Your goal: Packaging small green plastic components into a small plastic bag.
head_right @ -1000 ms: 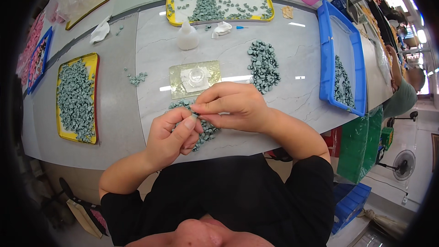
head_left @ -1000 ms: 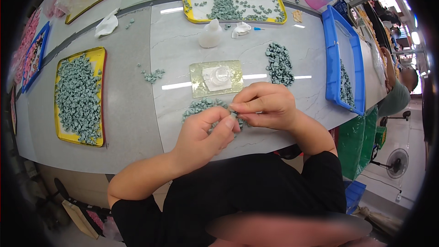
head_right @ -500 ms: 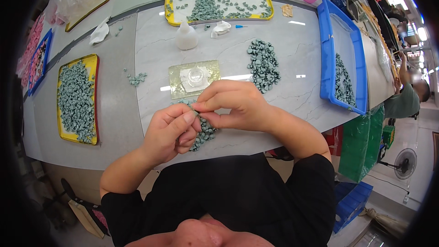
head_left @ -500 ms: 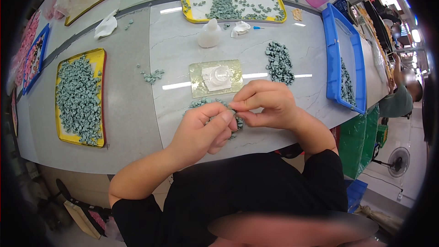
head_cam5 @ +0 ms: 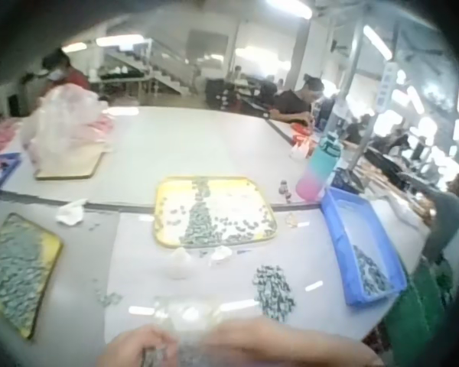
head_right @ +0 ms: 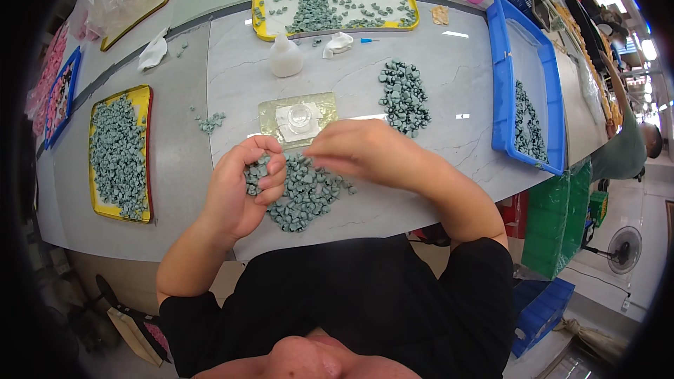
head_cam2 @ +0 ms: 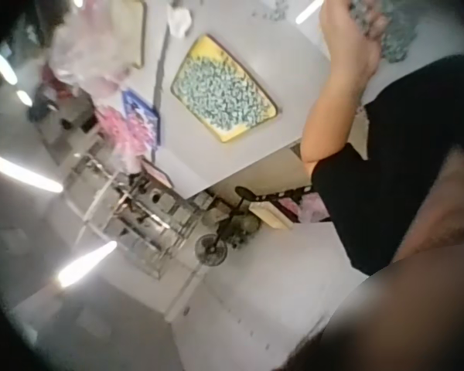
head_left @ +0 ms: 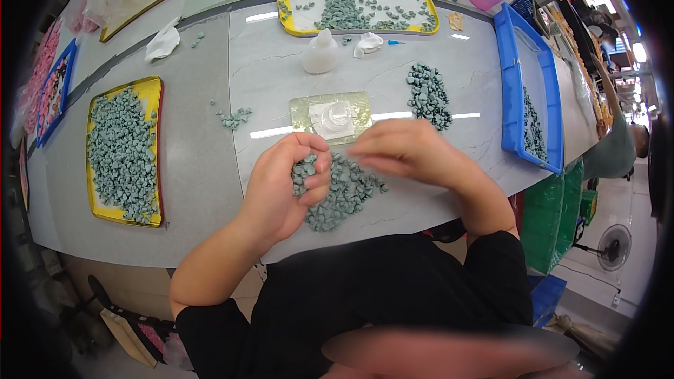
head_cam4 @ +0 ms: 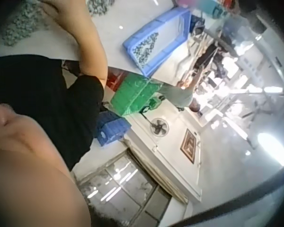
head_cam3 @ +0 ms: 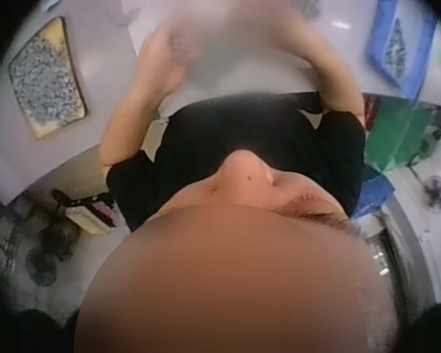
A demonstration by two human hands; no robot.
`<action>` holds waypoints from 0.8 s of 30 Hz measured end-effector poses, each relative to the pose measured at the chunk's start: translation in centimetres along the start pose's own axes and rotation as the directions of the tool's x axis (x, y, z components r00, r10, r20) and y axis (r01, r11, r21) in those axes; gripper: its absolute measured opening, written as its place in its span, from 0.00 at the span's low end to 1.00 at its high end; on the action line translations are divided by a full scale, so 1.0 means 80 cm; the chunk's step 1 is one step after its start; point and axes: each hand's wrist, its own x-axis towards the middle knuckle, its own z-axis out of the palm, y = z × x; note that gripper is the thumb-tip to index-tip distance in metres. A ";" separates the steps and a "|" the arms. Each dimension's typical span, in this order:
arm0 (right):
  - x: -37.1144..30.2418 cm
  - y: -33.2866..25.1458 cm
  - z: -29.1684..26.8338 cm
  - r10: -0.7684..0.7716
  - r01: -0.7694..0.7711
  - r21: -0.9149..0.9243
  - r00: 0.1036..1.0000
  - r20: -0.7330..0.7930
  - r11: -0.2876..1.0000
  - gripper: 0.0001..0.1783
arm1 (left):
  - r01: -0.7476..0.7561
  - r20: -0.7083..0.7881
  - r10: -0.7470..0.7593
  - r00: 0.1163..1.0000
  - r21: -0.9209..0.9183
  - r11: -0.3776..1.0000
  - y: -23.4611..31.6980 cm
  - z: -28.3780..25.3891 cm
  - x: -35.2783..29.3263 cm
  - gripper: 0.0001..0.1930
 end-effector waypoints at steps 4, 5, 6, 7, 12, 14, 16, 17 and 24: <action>-0.006 0.014 -0.043 0.136 -0.167 -0.211 0.978 -0.155 0.963 0.12 | -0.002 -0.017 0.002 1.000 0.001 1.000 -0.005 0.007 0.001 0.07; -0.010 0.017 -0.053 0.144 -0.196 -0.301 0.972 -0.187 0.933 0.11 | 0.002 -0.030 -0.001 1.000 0.006 1.000 -0.006 0.008 0.002 0.07; -0.015 0.019 -0.065 0.201 -0.228 -0.331 0.973 -0.114 0.916 0.10 | 0.004 -0.026 -0.004 1.000 0.006 1.000 -0.007 0.007 0.003 0.07; -0.021 0.021 -0.071 0.204 -0.231 -0.333 0.972 -0.115 0.914 0.10 | 0.000 0.015 0.000 1.000 0.000 1.000 -0.009 0.004 0.004 0.08; -0.029 0.018 -0.071 0.416 -0.326 -0.416 0.897 0.147 0.849 0.08 | 0.005 0.164 -0.012 0.986 0.040 0.999 -0.011 -0.013 0.010 0.13; -0.028 0.021 -0.062 0.410 -0.312 -0.434 0.899 0.153 0.845 0.09 | 0.021 0.149 -0.014 0.989 -0.049 0.999 -0.009 -0.012 0.011 0.10; -0.026 0.023 -0.056 0.399 -0.292 -0.448 0.902 0.164 0.845 0.09 | 0.009 0.068 -0.004 0.998 -0.070 0.997 -0.005 -0.005 0.009 0.09; -0.025 0.021 -0.056 0.429 -0.320 -0.436 0.886 0.177 0.841 0.10 | -0.006 -0.010 0.005 1.000 -0.090 0.996 -0.003 -0.002 0.009 0.08; -0.007 0.014 -0.029 0.218 -0.213 -0.193 0.976 0.004 0.958 0.14 | -0.090 0.013 0.089 0.996 0.049 0.995 0.002 -0.013 0.009 0.12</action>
